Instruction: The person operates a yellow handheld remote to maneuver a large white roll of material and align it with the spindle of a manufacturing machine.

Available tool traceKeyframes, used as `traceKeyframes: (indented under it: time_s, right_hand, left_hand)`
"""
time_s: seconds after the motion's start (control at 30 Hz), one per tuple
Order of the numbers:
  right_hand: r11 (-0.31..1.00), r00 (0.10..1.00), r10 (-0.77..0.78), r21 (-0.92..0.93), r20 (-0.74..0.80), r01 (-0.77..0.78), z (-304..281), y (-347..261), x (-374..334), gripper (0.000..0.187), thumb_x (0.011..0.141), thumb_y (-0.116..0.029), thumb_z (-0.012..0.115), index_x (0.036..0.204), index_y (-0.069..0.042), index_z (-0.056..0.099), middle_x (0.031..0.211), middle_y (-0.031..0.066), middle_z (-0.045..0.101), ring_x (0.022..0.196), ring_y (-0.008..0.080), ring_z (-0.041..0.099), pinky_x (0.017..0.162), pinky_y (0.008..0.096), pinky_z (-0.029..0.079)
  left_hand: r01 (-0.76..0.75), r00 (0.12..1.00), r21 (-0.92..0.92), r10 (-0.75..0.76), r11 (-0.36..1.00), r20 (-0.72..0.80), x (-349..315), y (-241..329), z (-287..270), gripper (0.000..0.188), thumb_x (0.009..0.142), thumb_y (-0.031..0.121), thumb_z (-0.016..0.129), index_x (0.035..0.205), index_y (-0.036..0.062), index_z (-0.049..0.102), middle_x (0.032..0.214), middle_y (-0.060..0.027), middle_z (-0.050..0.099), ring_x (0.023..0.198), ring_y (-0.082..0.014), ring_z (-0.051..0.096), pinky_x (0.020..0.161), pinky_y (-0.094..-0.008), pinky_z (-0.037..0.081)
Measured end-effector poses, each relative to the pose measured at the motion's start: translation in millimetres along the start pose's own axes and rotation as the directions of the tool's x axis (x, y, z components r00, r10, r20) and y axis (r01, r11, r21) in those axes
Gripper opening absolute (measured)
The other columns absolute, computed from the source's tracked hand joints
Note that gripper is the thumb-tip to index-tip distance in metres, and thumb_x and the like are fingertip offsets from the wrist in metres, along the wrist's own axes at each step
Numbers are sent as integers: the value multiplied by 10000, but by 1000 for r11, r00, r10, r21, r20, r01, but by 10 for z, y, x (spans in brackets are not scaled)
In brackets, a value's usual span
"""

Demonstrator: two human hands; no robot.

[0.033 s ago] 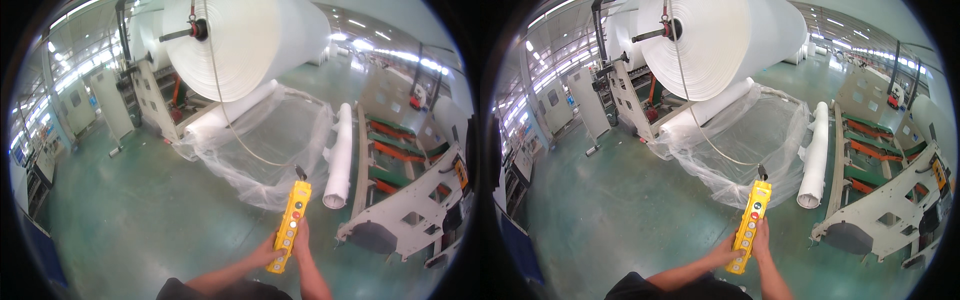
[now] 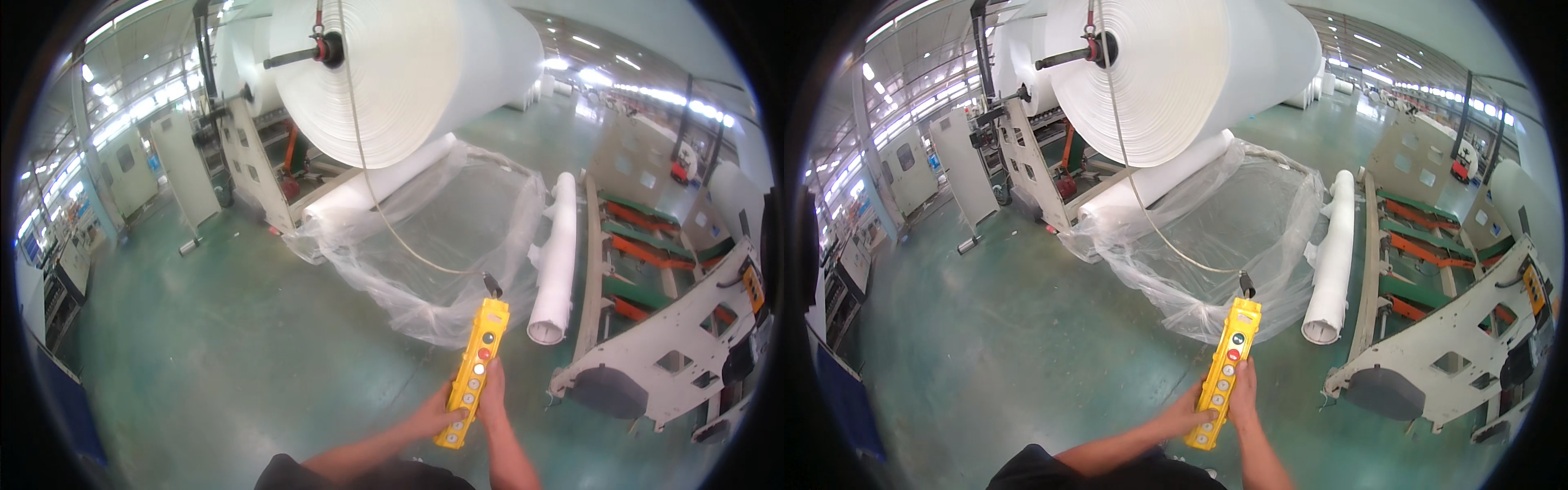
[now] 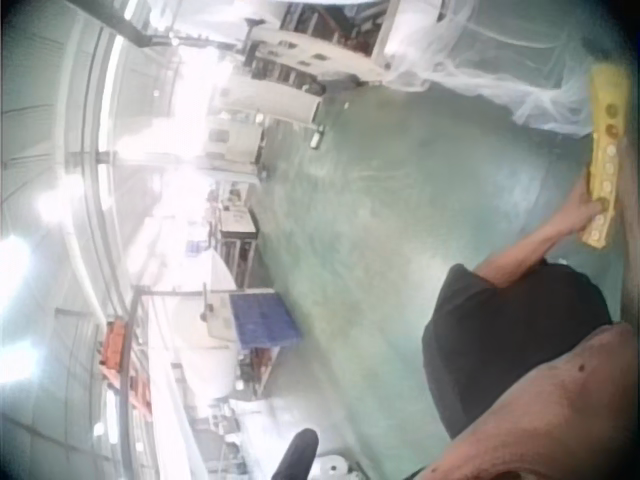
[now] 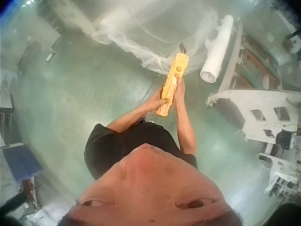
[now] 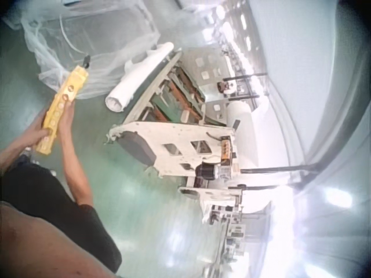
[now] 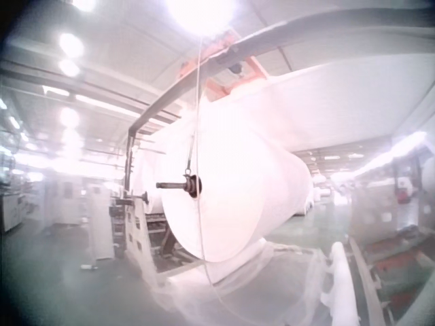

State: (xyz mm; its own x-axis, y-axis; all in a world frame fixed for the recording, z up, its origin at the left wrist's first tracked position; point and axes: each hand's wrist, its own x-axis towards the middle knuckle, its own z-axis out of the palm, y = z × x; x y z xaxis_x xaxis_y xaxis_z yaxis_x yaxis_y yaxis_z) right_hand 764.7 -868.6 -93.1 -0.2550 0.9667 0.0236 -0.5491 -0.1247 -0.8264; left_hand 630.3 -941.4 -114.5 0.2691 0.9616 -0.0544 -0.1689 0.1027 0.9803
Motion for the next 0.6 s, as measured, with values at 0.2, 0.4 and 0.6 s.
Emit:
traceKeyframes:
  time_s: [0.2,0.4,0.6]
  right_hand:
    - [998,1000,-23,-58,4,24,81,-66,-7,546,1020,-546,501,1231,-43,496,948,152,663,766,267,710,679,383,605]
    - [1000,1000,-28,-6,4,28,-34,-22,-39,433,1057,-384,490,1284,-18,450,1013,170,666,809,294,721,714,410,619]
    - [990,991,-109,-92,-71,102,-69,157,-24,498,1035,-450,515,1300,-31,469,1061,165,672,861,267,712,761,389,599]
  left_hand:
    - [-3,1000,-22,4,1000,25,-1,32,-3,906,934,128,674,1596,-28,75,1469,-190,450,1378,-272,466,1132,-407,394]
    - [-47,999,1,47,999,13,15,-8,35,916,929,105,676,1603,-9,65,1487,-181,423,1389,-263,445,1138,-402,387]
    - [-58,998,6,57,998,39,21,-68,-55,933,909,77,679,1610,7,68,1521,-172,383,1413,-263,411,1154,-408,370]
